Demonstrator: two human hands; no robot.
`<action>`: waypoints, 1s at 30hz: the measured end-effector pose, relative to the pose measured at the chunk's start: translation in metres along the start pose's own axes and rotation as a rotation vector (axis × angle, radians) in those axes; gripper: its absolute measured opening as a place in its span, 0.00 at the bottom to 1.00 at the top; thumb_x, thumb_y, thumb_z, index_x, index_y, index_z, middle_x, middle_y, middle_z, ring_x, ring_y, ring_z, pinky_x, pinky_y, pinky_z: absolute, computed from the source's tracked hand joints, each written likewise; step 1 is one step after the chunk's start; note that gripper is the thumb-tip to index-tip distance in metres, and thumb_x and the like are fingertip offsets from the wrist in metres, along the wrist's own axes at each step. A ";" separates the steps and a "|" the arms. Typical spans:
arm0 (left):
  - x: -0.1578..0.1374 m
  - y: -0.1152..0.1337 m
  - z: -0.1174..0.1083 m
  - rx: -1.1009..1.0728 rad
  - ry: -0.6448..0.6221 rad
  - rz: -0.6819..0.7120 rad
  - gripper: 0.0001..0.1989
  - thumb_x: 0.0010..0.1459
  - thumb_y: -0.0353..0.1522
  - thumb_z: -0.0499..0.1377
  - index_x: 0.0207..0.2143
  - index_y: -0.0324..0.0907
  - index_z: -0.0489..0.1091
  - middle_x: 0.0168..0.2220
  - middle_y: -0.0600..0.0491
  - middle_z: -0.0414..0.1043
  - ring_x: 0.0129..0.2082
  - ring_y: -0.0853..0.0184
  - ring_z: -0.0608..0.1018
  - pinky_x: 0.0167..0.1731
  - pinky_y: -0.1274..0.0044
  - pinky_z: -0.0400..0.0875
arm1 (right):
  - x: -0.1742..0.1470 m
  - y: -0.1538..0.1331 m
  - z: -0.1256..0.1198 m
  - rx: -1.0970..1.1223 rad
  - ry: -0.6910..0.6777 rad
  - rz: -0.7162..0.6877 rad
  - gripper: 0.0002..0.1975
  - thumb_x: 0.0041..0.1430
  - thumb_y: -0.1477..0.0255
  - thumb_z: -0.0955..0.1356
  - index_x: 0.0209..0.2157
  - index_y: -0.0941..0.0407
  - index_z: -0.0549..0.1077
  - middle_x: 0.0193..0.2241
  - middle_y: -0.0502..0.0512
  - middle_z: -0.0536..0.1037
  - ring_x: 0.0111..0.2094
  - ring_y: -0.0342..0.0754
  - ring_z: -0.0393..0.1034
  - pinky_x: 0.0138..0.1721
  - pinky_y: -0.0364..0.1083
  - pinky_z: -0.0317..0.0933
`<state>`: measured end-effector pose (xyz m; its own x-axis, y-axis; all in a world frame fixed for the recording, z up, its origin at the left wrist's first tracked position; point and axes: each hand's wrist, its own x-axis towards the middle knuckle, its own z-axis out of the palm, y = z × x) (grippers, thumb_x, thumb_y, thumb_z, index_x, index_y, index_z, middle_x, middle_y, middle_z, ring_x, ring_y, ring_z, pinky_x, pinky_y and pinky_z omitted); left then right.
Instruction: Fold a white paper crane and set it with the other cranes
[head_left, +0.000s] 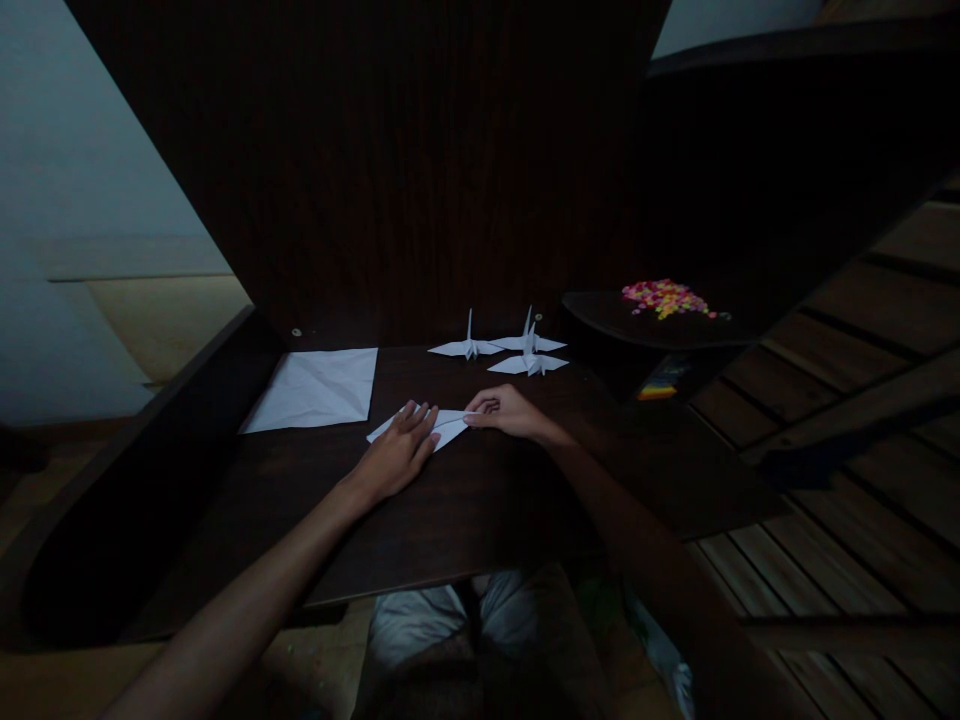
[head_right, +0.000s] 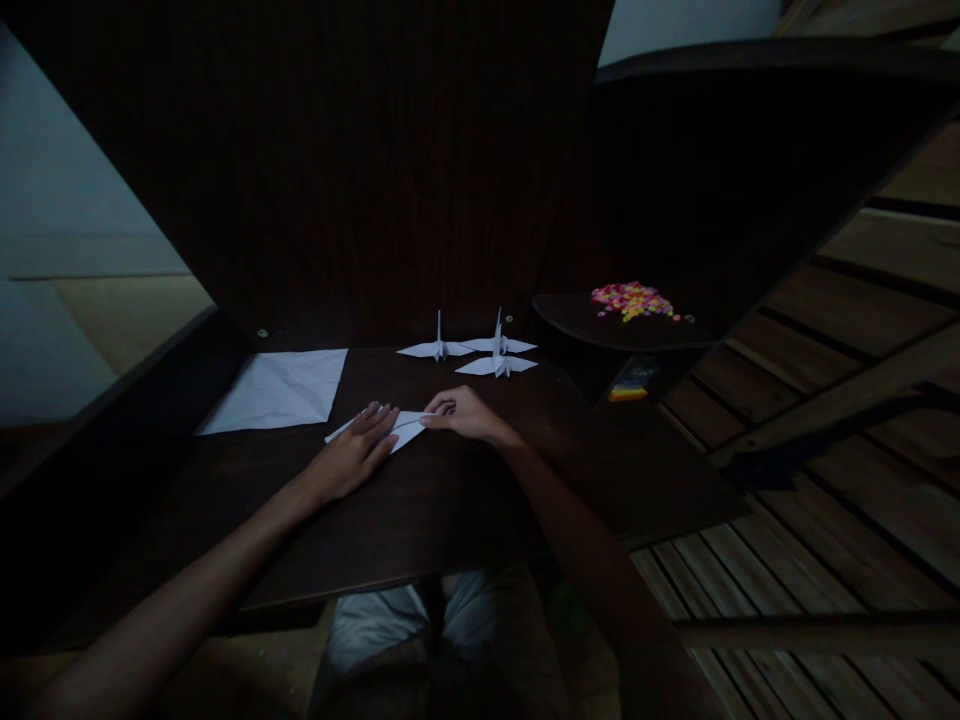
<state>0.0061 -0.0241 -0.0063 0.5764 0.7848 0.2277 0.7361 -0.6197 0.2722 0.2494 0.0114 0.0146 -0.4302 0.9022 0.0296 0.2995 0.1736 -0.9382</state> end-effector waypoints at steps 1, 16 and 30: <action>0.000 0.001 -0.001 -0.013 0.010 0.011 0.26 0.67 0.41 0.43 0.61 0.37 0.59 0.61 0.44 0.61 0.64 0.55 0.57 0.61 0.62 0.56 | 0.001 0.000 0.000 0.043 0.039 0.009 0.16 0.42 0.63 0.75 0.30 0.61 0.77 0.23 0.52 0.76 0.25 0.42 0.68 0.28 0.42 0.61; 0.004 0.025 -0.017 -0.400 0.111 -0.141 0.21 0.59 0.38 0.56 0.52 0.37 0.67 0.30 0.53 0.77 0.26 0.69 0.76 0.31 0.77 0.70 | 0.005 -0.001 0.009 0.234 0.404 -0.113 0.21 0.41 0.66 0.75 0.39 0.57 0.73 0.27 0.51 0.78 0.30 0.46 0.74 0.35 0.46 0.68; 0.010 0.020 -0.006 -0.314 0.071 -0.189 0.25 0.54 0.41 0.61 0.52 0.40 0.67 0.21 0.58 0.71 0.20 0.68 0.74 0.23 0.79 0.63 | 0.011 -0.006 0.027 0.254 0.306 -0.134 0.17 0.39 0.64 0.76 0.31 0.58 0.77 0.30 0.55 0.80 0.32 0.46 0.75 0.36 0.46 0.69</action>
<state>0.0242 -0.0286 0.0069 0.4064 0.8899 0.2073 0.6761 -0.4455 0.5869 0.2199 0.0094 0.0109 -0.1671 0.9607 0.2218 0.0218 0.2285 -0.9733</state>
